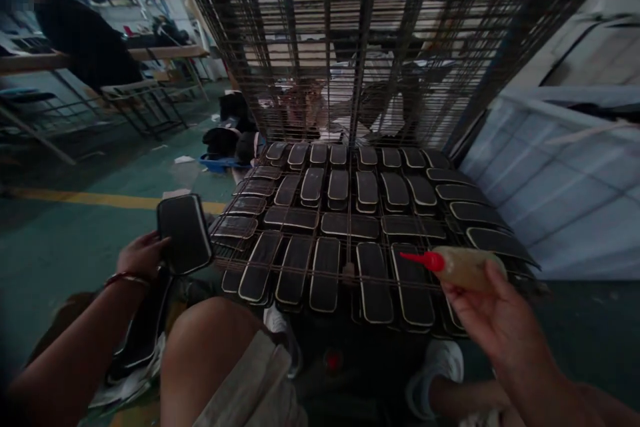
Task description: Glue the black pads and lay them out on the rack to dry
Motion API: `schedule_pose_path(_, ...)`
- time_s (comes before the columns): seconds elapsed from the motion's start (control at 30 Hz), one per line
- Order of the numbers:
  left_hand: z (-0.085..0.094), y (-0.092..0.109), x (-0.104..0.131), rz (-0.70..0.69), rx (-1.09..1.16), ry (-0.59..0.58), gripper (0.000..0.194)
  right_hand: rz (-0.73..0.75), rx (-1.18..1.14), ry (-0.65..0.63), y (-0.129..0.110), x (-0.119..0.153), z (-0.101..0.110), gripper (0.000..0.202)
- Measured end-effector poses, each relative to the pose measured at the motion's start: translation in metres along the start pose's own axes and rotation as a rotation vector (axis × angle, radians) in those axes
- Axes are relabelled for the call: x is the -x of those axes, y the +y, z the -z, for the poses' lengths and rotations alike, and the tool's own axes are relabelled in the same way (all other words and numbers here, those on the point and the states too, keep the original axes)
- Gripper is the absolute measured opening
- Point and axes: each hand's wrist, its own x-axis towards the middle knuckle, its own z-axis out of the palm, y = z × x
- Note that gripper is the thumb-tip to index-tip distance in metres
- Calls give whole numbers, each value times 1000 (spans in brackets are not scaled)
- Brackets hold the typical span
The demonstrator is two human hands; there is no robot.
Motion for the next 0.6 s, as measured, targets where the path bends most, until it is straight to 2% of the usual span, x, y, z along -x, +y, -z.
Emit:
schedule_pose_path(0.07,-59,25,27,31,257,-368,20,107,-11,-71,-13,4,-10,17)
schedule_pose_path(0.13,-113,43,62,65,339,-601,25,217,20,-177,-27,9,-19,21)
schedule_pose_path(0.2,-154,53,103,79,359,-845,29,332,64,-267,-43,14,-25,34)
schedule_pose_path(0.27,-182,57,142,111,326,-1106,32,451,116,-313,-60,22,-30,41)
schedule_pose_path(0.33,-198,55,173,127,271,-1301,32,577,202,-376,-74,32,-34,39)
schedule_pose_path(0.4,-205,49,193,122,203,-1418,32,686,337,-490,-85,44,-37,36)
schedule_pose_path(0.47,-206,42,202,112,105,-1500,31,761,483,-559,-91,53,-39,38)
schedule_pose_path(0.6,-204,35,205,92,-66,-1637,29,805,702,-567,-91,60,-36,49)
